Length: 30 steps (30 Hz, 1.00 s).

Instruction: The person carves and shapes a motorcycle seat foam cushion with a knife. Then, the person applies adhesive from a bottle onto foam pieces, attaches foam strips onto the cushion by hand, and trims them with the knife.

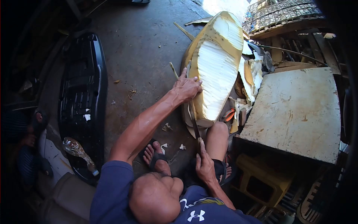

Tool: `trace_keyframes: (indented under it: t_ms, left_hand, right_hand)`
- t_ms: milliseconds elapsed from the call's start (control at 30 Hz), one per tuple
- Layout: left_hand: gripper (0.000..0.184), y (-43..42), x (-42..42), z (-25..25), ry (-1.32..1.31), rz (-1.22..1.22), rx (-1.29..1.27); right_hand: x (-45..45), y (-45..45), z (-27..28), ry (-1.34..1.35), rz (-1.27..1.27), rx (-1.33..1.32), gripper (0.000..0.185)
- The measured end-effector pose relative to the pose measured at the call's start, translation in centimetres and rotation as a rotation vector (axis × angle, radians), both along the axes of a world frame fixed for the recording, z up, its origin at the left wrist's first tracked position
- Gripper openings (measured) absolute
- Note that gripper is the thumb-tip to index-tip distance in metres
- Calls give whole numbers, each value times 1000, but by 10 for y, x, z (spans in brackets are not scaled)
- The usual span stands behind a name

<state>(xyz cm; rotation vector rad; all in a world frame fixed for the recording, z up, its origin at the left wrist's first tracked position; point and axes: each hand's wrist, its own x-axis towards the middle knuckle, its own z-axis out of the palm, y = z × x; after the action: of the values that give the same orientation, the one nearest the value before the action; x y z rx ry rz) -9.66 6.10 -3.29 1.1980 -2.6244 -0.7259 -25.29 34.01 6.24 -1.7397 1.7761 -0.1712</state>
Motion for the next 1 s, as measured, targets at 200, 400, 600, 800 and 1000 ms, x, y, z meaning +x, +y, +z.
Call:
trace_keyframes:
  t_ms: [200, 400, 600, 800, 1000]
  left_hand:
    - [37, -2, -9, 0, -57, -25, 59]
    - [35, -15, -4, 12, -117, -57, 31]
    - [31, -13, -2, 9, -89, -17, 18]
    - [32, -15, -2, 17, -97, -37, 62]
    - [36, -18, -2, 20, -101, -36, 147]
  right_hand:
    - [1, 10, -18, -20, -79, 99, 67]
    - [3, 12, -11, -74, -56, -9, 64]
    - [2, 29, -11, -115, -8, -139, 62]
    - [6, 18, -23, -103, -100, 95, 64]
    - [24, -20, -14, -62, -191, 377, 67]
